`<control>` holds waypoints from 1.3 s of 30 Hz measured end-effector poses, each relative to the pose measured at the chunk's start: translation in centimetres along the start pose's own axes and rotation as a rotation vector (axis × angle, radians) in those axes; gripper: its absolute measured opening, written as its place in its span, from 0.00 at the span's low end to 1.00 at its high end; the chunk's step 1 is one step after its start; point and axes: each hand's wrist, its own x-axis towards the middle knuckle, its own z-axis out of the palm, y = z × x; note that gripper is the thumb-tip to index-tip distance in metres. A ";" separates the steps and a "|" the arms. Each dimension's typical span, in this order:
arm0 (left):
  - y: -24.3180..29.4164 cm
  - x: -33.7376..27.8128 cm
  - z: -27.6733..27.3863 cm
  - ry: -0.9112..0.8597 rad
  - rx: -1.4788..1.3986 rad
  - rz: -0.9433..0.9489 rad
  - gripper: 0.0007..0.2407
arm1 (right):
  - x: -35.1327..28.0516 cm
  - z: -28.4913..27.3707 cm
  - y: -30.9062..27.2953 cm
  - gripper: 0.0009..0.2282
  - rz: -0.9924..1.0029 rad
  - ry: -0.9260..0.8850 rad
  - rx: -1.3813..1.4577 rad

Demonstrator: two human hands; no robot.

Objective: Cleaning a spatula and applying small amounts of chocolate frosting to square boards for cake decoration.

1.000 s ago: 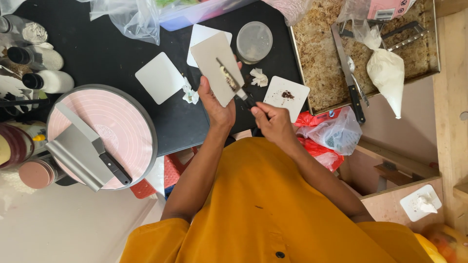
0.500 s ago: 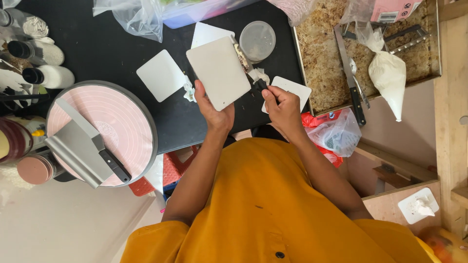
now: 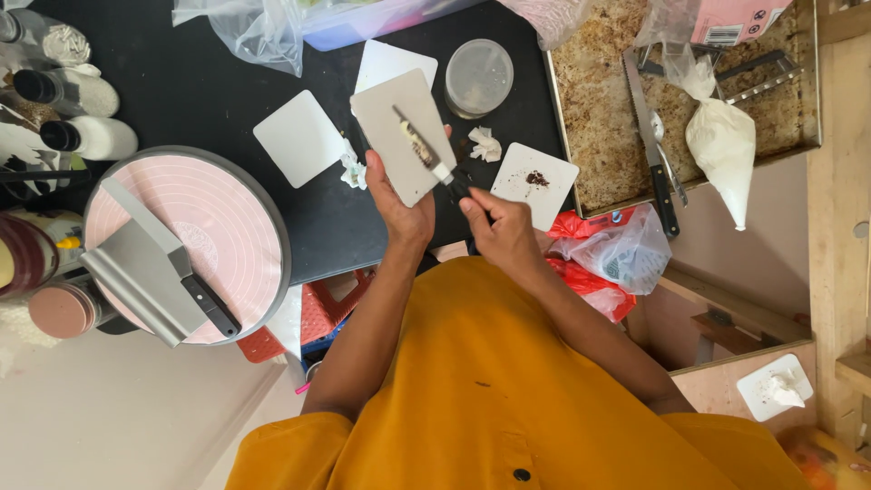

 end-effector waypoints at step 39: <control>0.6 -10.0 -9.4 -0.014 0.952 -0.268 0.37 | -6.0 -6.1 11.2 0.13 0.432 0.277 0.890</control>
